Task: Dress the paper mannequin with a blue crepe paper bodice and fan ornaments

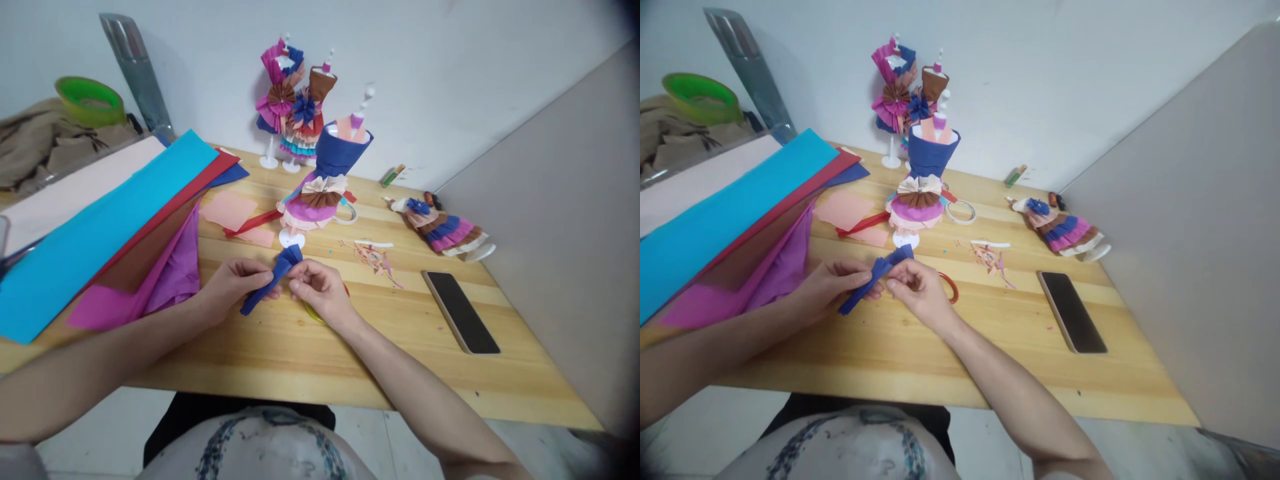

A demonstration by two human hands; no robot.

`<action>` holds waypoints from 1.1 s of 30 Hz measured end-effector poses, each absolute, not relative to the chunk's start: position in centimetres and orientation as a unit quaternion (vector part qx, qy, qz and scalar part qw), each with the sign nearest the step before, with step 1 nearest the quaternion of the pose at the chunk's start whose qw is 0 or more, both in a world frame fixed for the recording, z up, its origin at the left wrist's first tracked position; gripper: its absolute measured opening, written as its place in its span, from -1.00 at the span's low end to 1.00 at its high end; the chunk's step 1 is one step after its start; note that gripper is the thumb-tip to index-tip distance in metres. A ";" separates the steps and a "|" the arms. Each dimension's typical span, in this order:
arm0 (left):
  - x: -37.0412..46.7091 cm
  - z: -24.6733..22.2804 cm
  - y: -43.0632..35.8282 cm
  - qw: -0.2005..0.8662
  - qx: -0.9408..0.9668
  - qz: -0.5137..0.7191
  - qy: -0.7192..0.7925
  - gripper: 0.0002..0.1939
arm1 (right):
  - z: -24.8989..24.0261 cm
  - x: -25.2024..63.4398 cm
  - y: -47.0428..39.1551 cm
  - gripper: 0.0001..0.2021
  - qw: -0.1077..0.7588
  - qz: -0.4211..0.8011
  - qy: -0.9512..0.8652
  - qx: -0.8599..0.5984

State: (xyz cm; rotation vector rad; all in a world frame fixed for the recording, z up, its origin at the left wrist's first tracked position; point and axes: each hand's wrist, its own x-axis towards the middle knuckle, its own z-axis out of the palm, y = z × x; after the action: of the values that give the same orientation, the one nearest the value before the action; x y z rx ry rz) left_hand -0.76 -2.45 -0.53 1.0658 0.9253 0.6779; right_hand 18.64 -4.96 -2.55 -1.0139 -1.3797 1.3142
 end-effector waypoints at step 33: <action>-0.1 -0.4 -1.8 0.684 0.505 0.336 0.406 -0.91 | -3.4 17.9 -4.2 -0.62 0.482 0.591 -0.503 -0.407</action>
State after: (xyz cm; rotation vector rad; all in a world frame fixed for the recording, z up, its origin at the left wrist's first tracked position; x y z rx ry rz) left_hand -0.11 -1.78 -0.43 1.1310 0.9109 0.7540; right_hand 17.88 -4.22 -3.41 -0.9920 -1.2249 1.4407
